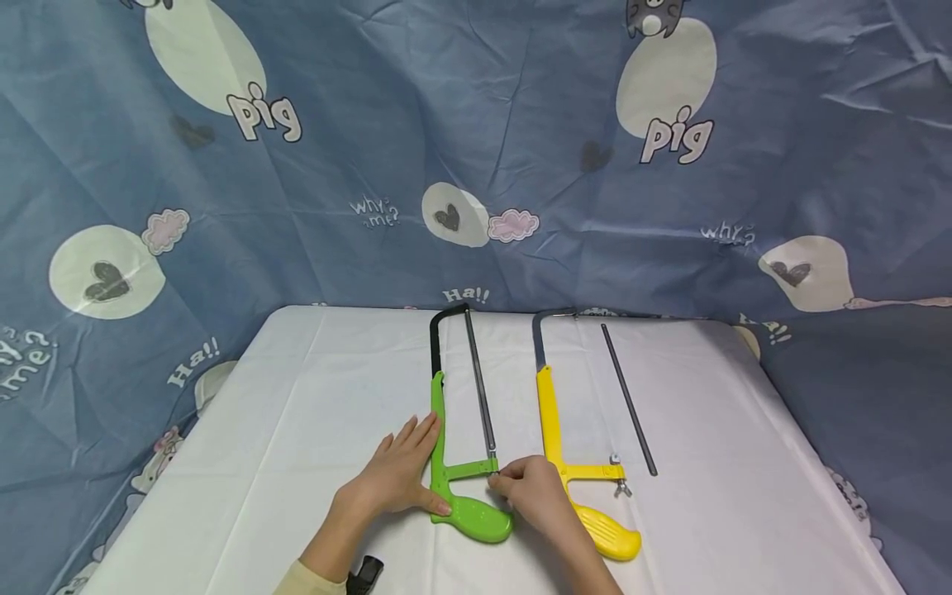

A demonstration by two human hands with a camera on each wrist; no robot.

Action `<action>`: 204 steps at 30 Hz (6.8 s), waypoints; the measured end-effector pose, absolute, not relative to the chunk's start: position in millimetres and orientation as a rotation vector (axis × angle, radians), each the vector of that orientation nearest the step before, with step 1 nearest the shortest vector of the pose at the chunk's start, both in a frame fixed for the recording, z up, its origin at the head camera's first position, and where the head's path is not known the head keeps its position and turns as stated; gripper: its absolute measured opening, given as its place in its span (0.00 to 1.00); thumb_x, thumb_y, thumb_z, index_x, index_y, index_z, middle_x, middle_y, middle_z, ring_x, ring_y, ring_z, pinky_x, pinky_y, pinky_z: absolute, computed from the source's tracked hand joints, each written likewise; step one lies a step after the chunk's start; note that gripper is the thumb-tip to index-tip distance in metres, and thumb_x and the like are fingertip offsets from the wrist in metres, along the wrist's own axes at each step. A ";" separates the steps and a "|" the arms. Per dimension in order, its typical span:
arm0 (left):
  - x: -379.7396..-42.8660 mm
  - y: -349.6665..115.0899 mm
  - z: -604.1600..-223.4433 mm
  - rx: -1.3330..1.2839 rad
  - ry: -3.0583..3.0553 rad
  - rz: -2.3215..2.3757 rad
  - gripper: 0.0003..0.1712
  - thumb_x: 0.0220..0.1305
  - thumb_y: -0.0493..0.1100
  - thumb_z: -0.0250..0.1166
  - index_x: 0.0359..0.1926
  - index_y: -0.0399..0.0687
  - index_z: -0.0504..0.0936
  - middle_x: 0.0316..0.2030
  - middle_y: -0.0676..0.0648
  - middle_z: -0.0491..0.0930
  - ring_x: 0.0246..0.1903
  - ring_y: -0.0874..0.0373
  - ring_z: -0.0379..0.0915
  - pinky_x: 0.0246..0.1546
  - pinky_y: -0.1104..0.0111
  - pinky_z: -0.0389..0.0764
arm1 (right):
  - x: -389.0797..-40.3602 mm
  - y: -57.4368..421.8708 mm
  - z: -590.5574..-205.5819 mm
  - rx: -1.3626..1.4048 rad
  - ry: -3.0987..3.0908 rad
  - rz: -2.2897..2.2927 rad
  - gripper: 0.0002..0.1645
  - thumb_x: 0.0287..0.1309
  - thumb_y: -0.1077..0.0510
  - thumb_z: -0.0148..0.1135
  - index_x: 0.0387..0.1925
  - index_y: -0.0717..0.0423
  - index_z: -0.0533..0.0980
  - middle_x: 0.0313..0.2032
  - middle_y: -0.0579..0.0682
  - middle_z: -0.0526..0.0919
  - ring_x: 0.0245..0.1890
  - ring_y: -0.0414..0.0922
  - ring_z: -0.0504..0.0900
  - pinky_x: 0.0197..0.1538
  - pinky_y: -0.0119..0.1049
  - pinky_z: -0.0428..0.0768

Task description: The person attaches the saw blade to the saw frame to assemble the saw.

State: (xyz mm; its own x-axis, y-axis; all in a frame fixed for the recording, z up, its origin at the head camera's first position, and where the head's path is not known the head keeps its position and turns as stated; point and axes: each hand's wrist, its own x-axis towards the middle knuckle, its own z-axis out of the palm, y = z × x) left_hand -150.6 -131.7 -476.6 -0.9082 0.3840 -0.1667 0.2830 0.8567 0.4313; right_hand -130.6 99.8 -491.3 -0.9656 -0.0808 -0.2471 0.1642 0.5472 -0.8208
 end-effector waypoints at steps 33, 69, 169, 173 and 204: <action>-150.0 -132.8 -476.0 0.526 2.789 0.586 0.76 0.34 0.69 0.79 0.77 0.39 0.52 0.78 0.40 0.49 0.77 0.36 0.42 0.71 0.36 0.51 | -115.1 84.6 -477.4 -0.279 3.205 -0.616 0.08 0.48 0.52 0.74 0.25 0.49 0.83 0.23 0.39 0.76 0.21 0.34 0.66 0.24 0.29 0.65; -151.7 -135.1 -478.9 0.528 2.773 0.614 0.76 0.35 0.70 0.78 0.78 0.41 0.50 0.79 0.41 0.47 0.78 0.36 0.41 0.72 0.36 0.49 | -133.2 104.6 -489.3 0.074 2.395 -1.480 0.10 0.57 0.58 0.66 0.32 0.62 0.86 0.22 0.49 0.82 0.23 0.41 0.75 0.27 0.34 0.76; -155.3 -134.3 -485.5 0.523 2.781 0.606 0.76 0.35 0.70 0.78 0.78 0.42 0.50 0.79 0.42 0.46 0.78 0.38 0.40 0.72 0.36 0.49 | -133.6 102.1 -489.8 0.086 2.308 -1.520 0.15 0.65 0.59 0.56 0.32 0.64 0.85 0.19 0.49 0.81 0.18 0.39 0.71 0.23 0.31 0.70; -155.0 -134.7 -485.1 0.518 2.775 0.619 0.76 0.36 0.69 0.78 0.78 0.42 0.50 0.79 0.41 0.47 0.78 0.38 0.40 0.72 0.36 0.49 | -133.2 100.7 -490.1 0.084 2.298 -1.519 0.16 0.67 0.61 0.52 0.32 0.65 0.84 0.19 0.48 0.81 0.18 0.39 0.71 0.23 0.31 0.70; -152.9 -135.5 -481.2 0.538 2.789 0.620 0.76 0.35 0.70 0.78 0.78 0.40 0.50 0.79 0.40 0.47 0.78 0.37 0.42 0.72 0.36 0.50 | -122.4 73.3 -476.4 -0.441 3.260 -0.252 0.11 0.45 0.53 0.76 0.21 0.53 0.82 0.17 0.42 0.73 0.18 0.38 0.67 0.20 0.33 0.66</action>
State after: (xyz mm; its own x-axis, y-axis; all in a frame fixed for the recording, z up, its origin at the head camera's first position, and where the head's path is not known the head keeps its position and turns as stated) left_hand -152.9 -135.5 -481.2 -0.9051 0.3996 -0.1451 0.3004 0.8428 0.4466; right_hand -122.4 73.3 -476.4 -0.9520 -0.2507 0.1757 -0.2747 0.9528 -0.1292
